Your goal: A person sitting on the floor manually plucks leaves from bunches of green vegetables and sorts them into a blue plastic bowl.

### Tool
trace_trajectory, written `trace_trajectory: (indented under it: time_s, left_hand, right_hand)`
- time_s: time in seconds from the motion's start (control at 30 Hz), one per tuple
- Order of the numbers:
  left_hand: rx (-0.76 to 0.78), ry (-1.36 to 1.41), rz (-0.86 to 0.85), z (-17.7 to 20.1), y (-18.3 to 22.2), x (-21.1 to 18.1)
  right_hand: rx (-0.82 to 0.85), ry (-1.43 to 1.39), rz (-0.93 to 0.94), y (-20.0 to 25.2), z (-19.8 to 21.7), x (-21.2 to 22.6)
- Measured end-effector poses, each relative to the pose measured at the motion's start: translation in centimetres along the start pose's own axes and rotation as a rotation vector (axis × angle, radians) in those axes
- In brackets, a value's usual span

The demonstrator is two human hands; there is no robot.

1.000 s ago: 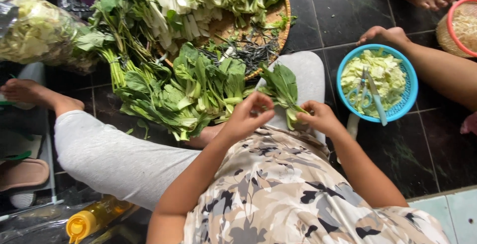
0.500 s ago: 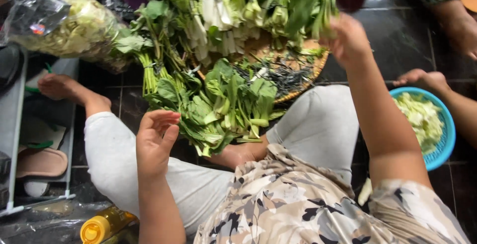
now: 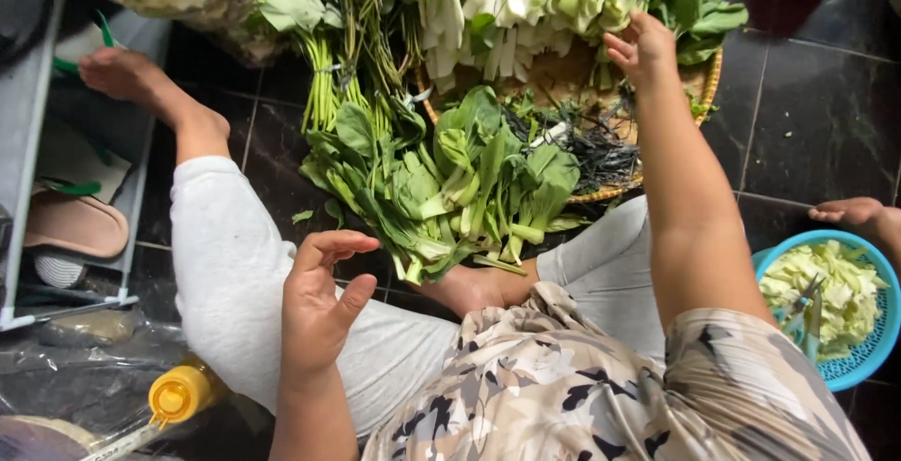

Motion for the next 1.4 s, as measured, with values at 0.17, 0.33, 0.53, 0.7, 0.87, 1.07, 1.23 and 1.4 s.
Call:
trace_trajectory:
  time_s: [0.17,0.33,0.53,0.7,0.87,1.07,1.23,1.4]
  left_hand:
    - [0.045,0.036,-0.002,-0.5,0.1,0.1]
    - [0.084,0.076,-0.014,-1.1,0.2,0.2]
    - [0.036,-0.013,-0.103,-2.3,-0.4,1.0]
    - [0.015,-0.308,-0.107,-3.7,-0.8,1.6]
    - [0.144,-0.31,-0.162,-9.2,-1.2,3.1]
    - [0.358,-0.477,-0.532,-20.6,1.1,5.0]
    - [0.812,-0.623,0.006,-27.0,4.7,15.7]
    - [0.959,-0.511,0.02,-29.2,7.6,23.0]
  right_hand:
    - [0.05,0.54,0.151,5.5,1.8,0.4]
    - [0.428,1.235,0.063,6.7,5.4,-6.3]
    - [0.436,1.421,0.329,7.8,5.2,-6.5]
    - [0.525,0.981,0.352,16.6,3.0,-0.9]
    - [0.58,0.893,0.435,22.2,4.8,1.8]
    - [0.739,1.129,0.535,34.1,6.2,2.7]
    - [0.766,1.252,0.333,38.9,11.0,-0.5]
    - [0.54,1.381,0.158,39.0,19.8,-2.6]
Point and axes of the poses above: each hand's wrist, its own y-axis away from the middle knuckle, its own z-axis out of the back of the hand, x = y × z, the point moved 5 cm from there along -y, towards the middle knuckle, and after that the axes turned 4 degrees about -y, right-handed, at the moved point
